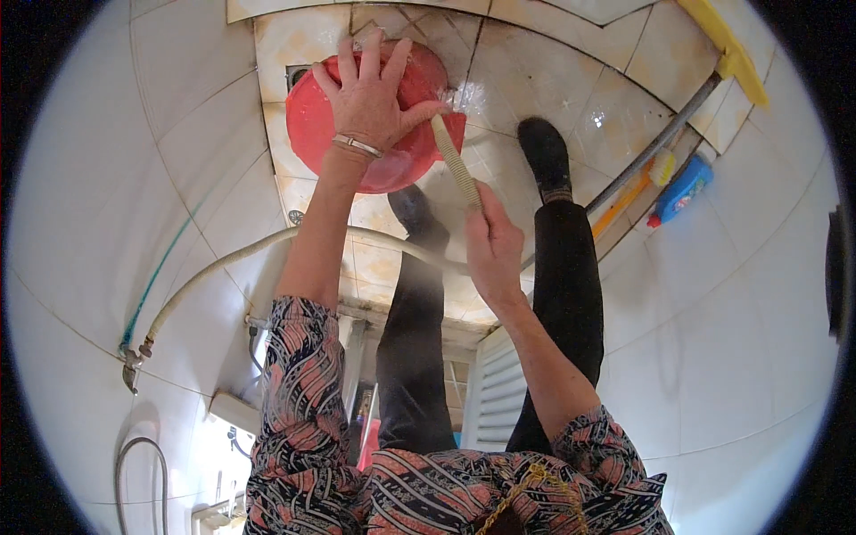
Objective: The person cleans a squat toilet using a squeegee and a small brush, then rinses a red bucket with a hose.
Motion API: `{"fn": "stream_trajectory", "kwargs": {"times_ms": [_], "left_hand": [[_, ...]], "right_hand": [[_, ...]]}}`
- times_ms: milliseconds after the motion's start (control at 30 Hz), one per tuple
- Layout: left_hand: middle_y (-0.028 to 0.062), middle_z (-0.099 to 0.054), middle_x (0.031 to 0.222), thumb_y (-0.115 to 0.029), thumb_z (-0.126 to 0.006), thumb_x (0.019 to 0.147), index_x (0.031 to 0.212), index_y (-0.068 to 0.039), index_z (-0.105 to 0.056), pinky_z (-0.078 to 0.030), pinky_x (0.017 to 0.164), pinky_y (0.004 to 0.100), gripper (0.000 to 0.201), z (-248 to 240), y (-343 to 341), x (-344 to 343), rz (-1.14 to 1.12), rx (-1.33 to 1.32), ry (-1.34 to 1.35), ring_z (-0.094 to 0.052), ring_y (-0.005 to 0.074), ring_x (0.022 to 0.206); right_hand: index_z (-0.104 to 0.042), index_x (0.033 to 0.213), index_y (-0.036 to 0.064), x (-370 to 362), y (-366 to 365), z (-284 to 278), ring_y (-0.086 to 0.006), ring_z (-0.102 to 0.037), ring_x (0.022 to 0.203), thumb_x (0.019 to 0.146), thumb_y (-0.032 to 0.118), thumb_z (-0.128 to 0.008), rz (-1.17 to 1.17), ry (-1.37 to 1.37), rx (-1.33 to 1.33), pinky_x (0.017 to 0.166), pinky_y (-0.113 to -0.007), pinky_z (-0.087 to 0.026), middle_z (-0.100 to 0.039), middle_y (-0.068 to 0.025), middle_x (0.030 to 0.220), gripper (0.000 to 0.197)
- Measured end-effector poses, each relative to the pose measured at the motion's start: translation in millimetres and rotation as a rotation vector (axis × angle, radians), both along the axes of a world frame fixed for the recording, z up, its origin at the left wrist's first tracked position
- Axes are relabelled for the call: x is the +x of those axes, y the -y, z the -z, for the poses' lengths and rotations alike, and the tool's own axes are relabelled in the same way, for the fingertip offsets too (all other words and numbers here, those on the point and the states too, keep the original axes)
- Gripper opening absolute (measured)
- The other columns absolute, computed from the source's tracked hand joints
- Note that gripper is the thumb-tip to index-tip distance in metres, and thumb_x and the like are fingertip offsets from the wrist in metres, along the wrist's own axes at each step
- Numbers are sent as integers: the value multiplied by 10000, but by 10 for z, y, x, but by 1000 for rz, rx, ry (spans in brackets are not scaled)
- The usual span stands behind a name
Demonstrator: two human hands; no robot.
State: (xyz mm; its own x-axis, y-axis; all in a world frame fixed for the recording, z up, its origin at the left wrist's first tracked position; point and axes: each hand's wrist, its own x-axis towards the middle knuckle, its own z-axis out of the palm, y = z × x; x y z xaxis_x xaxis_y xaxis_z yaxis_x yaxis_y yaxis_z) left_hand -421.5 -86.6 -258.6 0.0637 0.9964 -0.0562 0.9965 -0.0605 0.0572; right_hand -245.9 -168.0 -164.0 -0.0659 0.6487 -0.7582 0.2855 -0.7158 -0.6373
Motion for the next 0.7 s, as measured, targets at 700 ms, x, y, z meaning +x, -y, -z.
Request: {"fn": "stream_trajectory", "kwargs": {"times_ms": [700], "left_hand": [[92,-451,1043,-641,-550,480,1125,-201,-386,-253,760,498,798,-151,140,-140,-30,-194,-36,-357,260,1021]], "right_hand": [[-443,976,35,-27,-23,-105,-196,-453,468,779,139,-373,-69,-150,-83,476,-294,-383,-450,-113,560,233]]}}
